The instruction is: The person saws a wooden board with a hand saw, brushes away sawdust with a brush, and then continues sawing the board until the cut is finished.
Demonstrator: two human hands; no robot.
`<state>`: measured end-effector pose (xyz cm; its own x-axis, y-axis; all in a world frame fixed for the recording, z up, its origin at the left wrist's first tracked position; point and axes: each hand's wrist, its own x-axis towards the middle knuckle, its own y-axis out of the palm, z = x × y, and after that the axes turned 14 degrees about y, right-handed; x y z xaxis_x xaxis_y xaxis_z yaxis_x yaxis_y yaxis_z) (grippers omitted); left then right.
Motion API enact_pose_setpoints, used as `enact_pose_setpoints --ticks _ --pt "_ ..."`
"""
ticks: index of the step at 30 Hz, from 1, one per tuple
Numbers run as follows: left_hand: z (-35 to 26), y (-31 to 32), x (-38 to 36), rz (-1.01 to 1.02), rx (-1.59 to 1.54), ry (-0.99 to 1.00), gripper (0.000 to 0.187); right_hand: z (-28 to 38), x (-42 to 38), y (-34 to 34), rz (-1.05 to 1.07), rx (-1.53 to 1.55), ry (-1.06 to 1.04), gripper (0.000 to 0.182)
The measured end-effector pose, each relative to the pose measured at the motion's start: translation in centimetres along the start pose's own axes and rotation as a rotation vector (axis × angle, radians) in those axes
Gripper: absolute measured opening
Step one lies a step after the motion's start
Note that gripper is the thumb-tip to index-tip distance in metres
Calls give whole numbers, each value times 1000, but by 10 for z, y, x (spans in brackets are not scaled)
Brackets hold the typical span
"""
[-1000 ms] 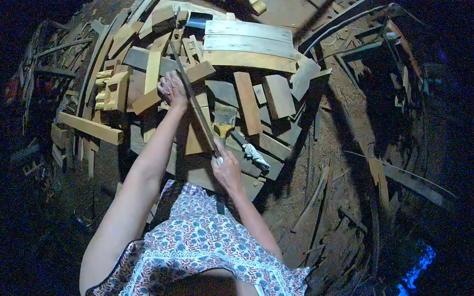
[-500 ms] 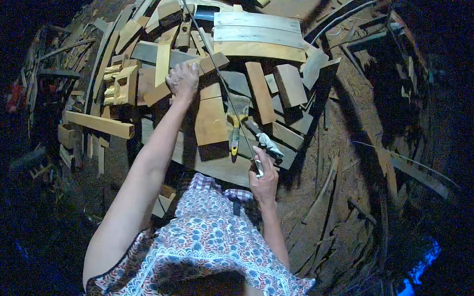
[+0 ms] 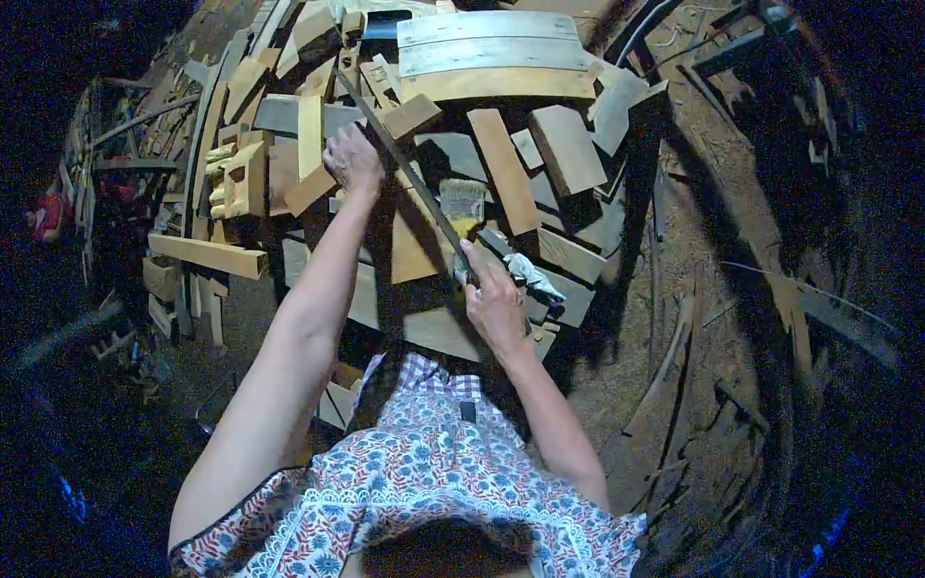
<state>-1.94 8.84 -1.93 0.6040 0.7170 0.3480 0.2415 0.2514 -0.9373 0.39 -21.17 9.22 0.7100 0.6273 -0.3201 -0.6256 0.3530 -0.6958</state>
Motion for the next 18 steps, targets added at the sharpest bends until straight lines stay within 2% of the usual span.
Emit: enact_pose_setpoints --ticks 3,5,7,9,18 --pt "-14 -25 6 54 -30 -48 27 -14 -4 6 -12 -10 17 66" --pt "-13 -23 6 8 -34 -43 26 -15 -2 4 -2 -79 36 62" --pt "-12 -21 5 -33 -36 -33 26 -15 -1 2 -11 -53 -1 63" --pt "-11 -23 5 75 -35 -43 26 -17 -2 4 -51 -27 -77 63" --pt "-17 -30 8 89 -93 -105 27 -8 -17 -6 -19 -117 -23 66"
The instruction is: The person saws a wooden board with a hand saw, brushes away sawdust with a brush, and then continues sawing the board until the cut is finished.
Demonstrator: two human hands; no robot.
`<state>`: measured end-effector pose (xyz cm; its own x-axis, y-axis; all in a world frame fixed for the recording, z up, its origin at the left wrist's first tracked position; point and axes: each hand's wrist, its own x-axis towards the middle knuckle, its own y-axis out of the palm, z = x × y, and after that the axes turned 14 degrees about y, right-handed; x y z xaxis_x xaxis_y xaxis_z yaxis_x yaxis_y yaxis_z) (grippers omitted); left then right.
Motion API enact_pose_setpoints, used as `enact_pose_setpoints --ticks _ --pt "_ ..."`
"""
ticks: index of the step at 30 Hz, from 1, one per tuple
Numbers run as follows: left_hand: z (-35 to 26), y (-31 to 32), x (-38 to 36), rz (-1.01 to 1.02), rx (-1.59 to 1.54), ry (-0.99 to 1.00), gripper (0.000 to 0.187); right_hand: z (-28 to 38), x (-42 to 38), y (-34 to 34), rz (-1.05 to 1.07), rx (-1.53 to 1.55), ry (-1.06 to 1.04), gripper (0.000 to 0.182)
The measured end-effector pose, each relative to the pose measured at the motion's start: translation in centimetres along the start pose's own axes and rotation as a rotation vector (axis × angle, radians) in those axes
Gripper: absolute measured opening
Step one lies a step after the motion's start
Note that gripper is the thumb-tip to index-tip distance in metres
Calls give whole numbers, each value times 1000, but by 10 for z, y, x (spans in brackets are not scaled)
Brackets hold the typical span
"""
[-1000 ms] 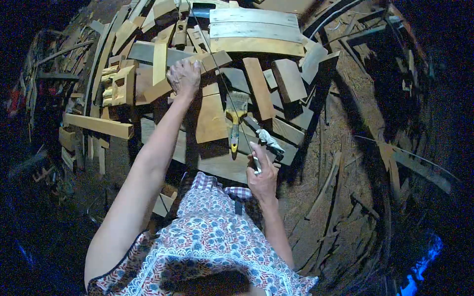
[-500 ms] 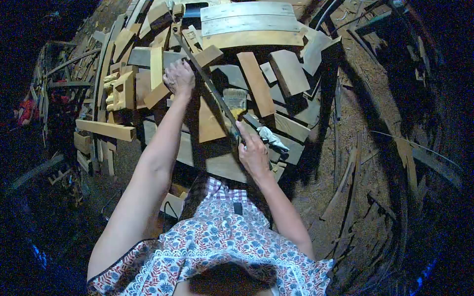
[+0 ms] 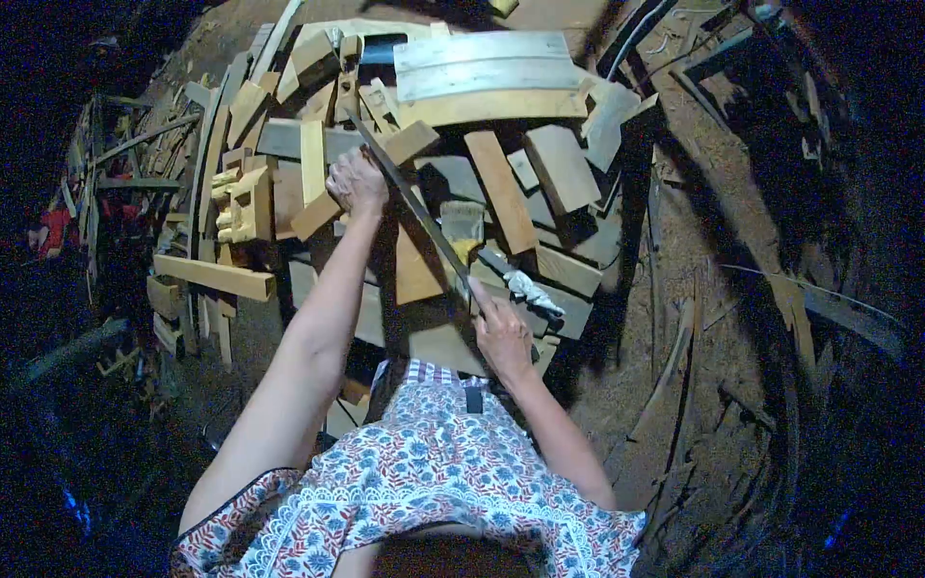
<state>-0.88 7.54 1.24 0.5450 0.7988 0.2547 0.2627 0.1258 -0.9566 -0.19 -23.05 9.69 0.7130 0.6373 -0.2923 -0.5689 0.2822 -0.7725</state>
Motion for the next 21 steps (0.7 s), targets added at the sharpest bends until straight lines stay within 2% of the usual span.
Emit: enact_pose_setpoints --ticks 10,15,19,21 --pt "3 -1 -2 -41 -3 60 27 2 6 -9 55 -54 -11 65" --pt "2 4 -2 -132 15 53 22 41 6 -28 188 -151 105 63" --pt "2 4 -2 -164 -4 66 23 41 0 -31 147 -106 83 65" --pt "2 6 1 -177 6 62 23 37 0 -32 205 -103 131 64"
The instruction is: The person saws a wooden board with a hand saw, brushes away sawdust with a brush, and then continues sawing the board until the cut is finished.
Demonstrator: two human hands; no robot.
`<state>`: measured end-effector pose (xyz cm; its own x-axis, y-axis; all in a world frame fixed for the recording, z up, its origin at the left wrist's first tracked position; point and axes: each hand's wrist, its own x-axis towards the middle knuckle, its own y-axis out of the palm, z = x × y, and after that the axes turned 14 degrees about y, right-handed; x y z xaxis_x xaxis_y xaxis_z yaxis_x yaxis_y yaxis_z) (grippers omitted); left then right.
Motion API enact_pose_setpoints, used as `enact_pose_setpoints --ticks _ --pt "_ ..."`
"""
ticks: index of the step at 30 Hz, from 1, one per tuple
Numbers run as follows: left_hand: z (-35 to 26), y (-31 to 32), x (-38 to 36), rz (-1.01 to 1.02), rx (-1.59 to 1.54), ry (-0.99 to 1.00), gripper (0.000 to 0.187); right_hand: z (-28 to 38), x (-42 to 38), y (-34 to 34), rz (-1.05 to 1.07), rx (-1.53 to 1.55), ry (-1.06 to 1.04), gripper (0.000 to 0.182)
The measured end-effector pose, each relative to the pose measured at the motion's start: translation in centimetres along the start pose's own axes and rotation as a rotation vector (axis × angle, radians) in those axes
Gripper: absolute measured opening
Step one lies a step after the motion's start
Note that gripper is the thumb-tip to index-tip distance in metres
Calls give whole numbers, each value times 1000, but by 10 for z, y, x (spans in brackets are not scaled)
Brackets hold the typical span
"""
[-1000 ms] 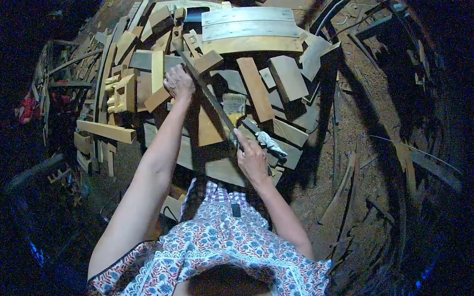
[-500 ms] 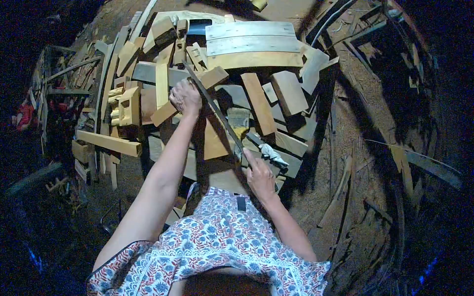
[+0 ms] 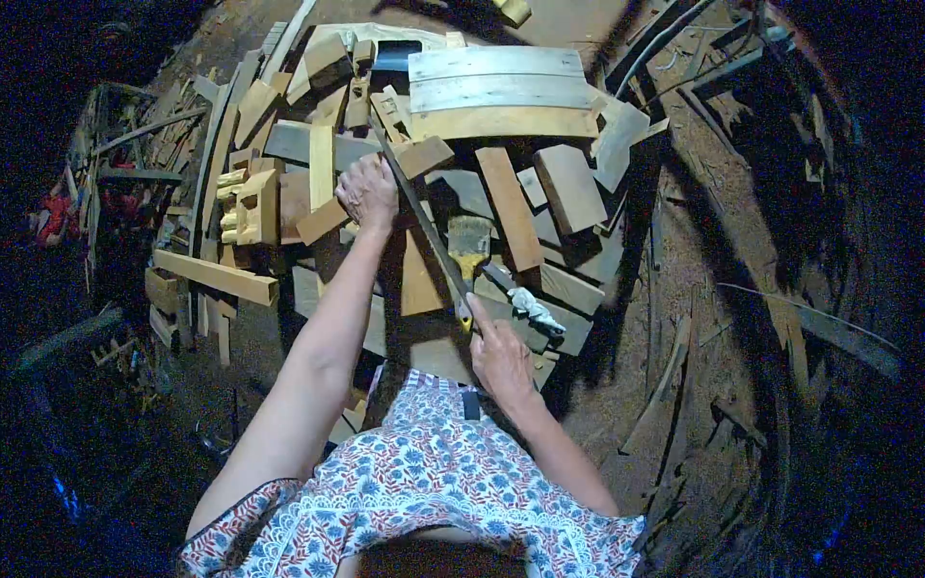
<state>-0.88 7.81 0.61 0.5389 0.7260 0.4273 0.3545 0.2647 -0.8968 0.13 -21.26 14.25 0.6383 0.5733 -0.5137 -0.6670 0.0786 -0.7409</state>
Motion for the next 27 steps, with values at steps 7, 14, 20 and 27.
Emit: enact_pose_setpoints --ticks 7,14,20,27 --pt "-1 -5 -4 41 32 57 21 17 45 24 -55 85 -64 65" --pt "-2 -1 -1 61 58 -1 23 5 54 38 -161 134 -99 63" --pt "2 3 -6 56 45 55 23 14 59 14 -84 117 -84 59" --pt "-4 4 -2 93 111 -18 22 -7 43 25 -135 135 -97 56"
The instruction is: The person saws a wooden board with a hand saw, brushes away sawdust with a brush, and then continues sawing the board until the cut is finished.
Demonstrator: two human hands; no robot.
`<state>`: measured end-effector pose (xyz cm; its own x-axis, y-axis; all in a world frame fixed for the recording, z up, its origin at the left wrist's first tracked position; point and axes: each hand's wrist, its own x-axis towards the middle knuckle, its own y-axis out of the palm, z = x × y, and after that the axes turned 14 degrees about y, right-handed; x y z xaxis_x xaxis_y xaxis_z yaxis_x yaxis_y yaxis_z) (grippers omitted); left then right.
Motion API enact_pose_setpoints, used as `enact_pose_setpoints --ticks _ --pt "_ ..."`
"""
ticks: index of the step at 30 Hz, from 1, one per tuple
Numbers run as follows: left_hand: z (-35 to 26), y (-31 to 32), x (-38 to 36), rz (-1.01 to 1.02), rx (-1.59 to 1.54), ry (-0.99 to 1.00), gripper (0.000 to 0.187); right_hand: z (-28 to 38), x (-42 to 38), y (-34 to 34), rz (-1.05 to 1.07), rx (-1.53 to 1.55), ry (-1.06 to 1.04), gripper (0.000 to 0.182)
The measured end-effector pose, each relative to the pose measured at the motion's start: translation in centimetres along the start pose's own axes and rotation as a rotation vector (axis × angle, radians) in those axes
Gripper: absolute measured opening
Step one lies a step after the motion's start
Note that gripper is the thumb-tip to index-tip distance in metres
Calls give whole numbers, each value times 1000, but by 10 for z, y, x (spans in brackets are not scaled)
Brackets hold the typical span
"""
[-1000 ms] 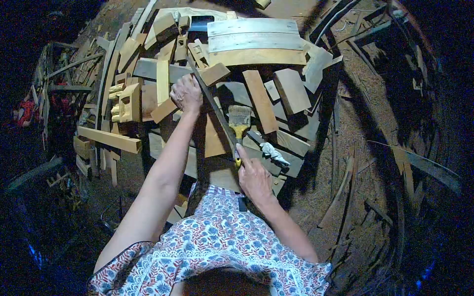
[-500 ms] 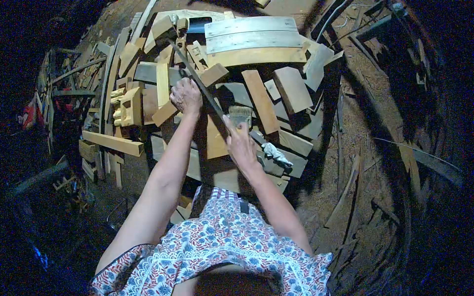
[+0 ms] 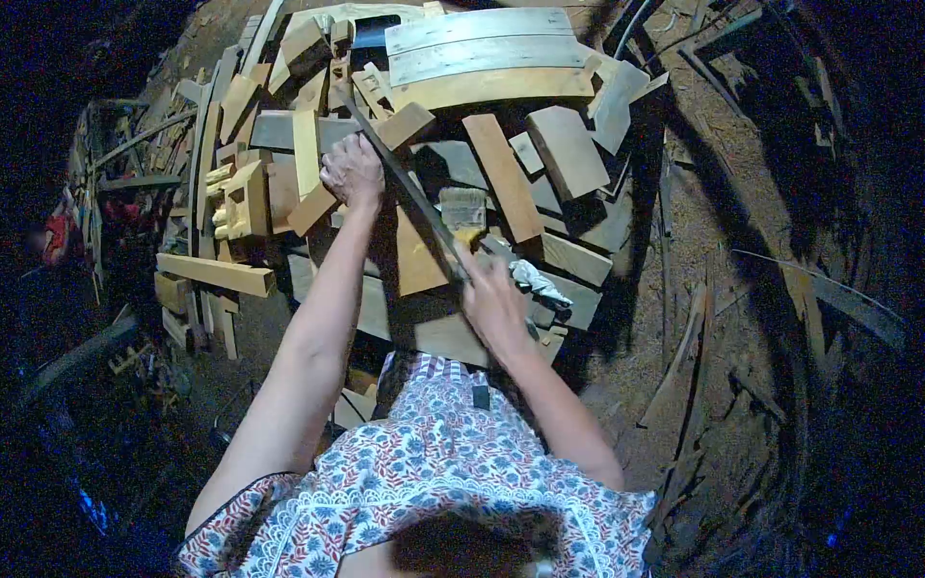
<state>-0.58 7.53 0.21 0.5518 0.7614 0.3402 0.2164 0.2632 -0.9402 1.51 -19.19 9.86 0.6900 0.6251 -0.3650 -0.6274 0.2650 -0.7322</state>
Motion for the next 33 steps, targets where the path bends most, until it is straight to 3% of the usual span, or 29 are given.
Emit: enact_pose_setpoints --ticks 3,9,16,22,26,28,29,33 --pt "6 3 -1 -88 -26 95 21 -13 -28 -12 65 -6 12 56" --pt "0 -3 -3 -89 -27 66 18 40 63 7 11 -76 -27 57" --pt "3 -2 -3 -15 -49 41 19 -14 -19 -16 123 -65 74 65" --pt "-3 -4 1 -55 -75 52 20 31 67 8 22 -48 11 62" --pt "-2 -1 1 -44 -76 17 23 -16 5 -1 -93 78 -108 56" --pt "-1 0 2 85 -72 33 21 -16 -9 -10 29 13 -5 54" --pt "-2 0 0 23 -61 61 20 -14 -17 -15 144 -41 113 53" --pt "-2 1 -2 -10 -112 59 19 36 76 19 -19 -19 -17 55"
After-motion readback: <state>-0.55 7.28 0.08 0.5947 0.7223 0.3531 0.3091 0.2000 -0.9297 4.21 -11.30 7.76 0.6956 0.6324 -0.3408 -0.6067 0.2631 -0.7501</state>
